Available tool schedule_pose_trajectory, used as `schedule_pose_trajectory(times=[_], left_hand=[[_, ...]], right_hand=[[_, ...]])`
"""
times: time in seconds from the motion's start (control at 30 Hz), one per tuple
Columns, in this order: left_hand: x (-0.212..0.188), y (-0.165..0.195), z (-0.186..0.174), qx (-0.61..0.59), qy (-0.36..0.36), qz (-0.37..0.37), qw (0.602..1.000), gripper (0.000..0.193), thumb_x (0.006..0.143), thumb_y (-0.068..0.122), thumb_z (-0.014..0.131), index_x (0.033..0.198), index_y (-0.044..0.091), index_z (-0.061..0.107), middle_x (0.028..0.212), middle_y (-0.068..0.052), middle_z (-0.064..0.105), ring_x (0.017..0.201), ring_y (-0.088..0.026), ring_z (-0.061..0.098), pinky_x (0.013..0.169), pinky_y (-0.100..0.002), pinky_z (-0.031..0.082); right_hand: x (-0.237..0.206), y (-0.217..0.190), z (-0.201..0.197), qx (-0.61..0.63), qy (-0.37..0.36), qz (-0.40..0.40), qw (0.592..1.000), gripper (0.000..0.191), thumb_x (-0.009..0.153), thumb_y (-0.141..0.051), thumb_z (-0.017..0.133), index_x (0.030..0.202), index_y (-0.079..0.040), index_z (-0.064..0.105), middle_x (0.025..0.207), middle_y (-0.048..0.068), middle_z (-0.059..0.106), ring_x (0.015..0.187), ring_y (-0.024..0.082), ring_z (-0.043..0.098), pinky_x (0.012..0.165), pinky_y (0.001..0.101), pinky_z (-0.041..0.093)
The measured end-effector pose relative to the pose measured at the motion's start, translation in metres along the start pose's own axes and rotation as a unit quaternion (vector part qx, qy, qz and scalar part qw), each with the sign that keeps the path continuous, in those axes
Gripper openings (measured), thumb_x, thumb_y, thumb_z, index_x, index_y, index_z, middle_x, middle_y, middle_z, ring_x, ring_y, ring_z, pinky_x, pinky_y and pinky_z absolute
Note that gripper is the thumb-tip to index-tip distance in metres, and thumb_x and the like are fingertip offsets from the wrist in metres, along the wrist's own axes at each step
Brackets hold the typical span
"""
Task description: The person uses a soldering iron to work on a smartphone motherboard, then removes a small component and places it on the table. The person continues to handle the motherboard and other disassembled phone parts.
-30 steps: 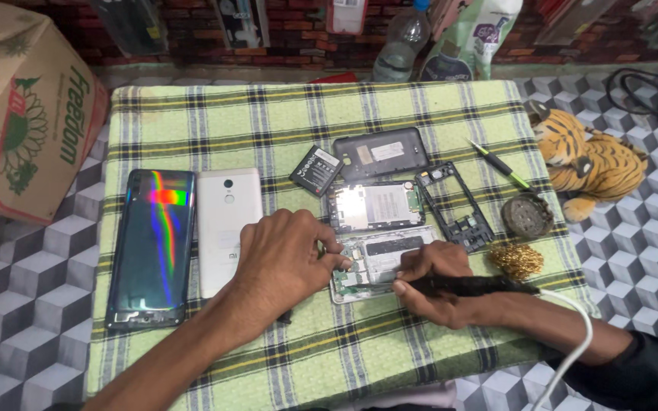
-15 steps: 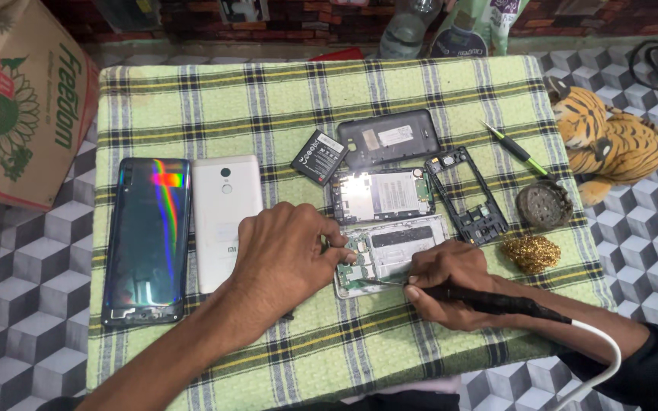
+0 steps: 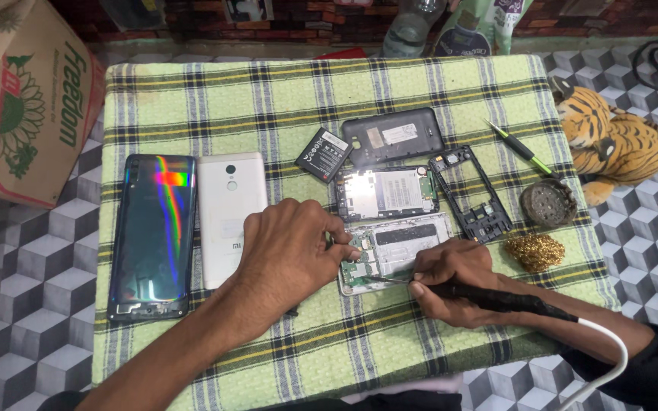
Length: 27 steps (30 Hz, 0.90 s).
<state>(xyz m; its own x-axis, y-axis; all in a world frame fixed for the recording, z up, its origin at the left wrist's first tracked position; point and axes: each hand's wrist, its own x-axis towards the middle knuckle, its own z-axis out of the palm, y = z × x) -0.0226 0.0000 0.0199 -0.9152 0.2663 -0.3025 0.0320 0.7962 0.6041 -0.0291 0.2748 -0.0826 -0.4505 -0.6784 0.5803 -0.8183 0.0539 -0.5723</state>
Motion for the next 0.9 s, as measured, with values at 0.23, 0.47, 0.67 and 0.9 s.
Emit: schedule_pose_trajectory(times=[0.23, 0.47, 0.67, 0.9], left_hand=[[-0.0019, 0.0016, 0.0003, 0.008, 0.006, 0.002, 1.0, 0.015, 0.083, 0.026, 0.08, 0.085, 0.011, 0.082, 0.053, -0.008, 0.068, 0.048, -0.016, 0.065, 0.05, -0.041, 0.048], [-0.0013, 0.0038, 0.0005, 0.011, 0.018, 0.004, 1.0, 0.019, 0.081, 0.028, 0.082, 0.082, 0.009, 0.081, 0.054, -0.007, 0.069, 0.049, -0.015, 0.065, 0.052, -0.042, 0.047], [-0.0011, 0.0033, 0.0008, 0.009, -0.004, -0.013, 1.0, 0.017, 0.083, 0.028, 0.08, 0.084, 0.012, 0.082, 0.054, -0.006, 0.068, 0.049, -0.014, 0.065, 0.052, -0.041, 0.048], [-0.0016, 0.0053, 0.0002, 0.014, -0.016, -0.022, 1.0, 0.018, 0.084, 0.028, 0.08, 0.086, 0.011, 0.081, 0.052, -0.008, 0.068, 0.048, -0.015, 0.064, 0.05, -0.04, 0.049]], right_hand=[[0.0011, -0.0027, 0.001, 0.006, 0.02, -0.002, 1.0, 0.028, 0.089, -0.001, 0.068, 0.087, -0.01, 0.042, 0.058, 0.003, 0.053, 0.044, 0.011, 0.05, 0.04, 0.0326, 0.036], [-0.0021, -0.0045, -0.0014, -0.019, 0.008, 0.031, 0.999, 0.028, 0.093, -0.007, 0.068, 0.09, -0.009, 0.041, 0.059, 0.002, 0.053, 0.047, 0.012, 0.052, 0.045, 0.0321, 0.041], [-0.006, -0.0035, -0.0004, 0.021, 0.052, 0.046, 0.997, 0.023, 0.098, -0.01, 0.065, 0.093, -0.01, 0.043, 0.065, 0.003, 0.058, 0.056, 0.013, 0.063, 0.046, 0.0294, 0.047], [-0.0002, -0.0046, -0.0021, 0.053, -0.005, 0.098, 0.994, 0.023, 0.1, -0.011, 0.06, 0.089, -0.01, 0.04, 0.054, -0.003, 0.044, 0.044, 0.007, 0.039, 0.038, 0.0298, 0.029]])
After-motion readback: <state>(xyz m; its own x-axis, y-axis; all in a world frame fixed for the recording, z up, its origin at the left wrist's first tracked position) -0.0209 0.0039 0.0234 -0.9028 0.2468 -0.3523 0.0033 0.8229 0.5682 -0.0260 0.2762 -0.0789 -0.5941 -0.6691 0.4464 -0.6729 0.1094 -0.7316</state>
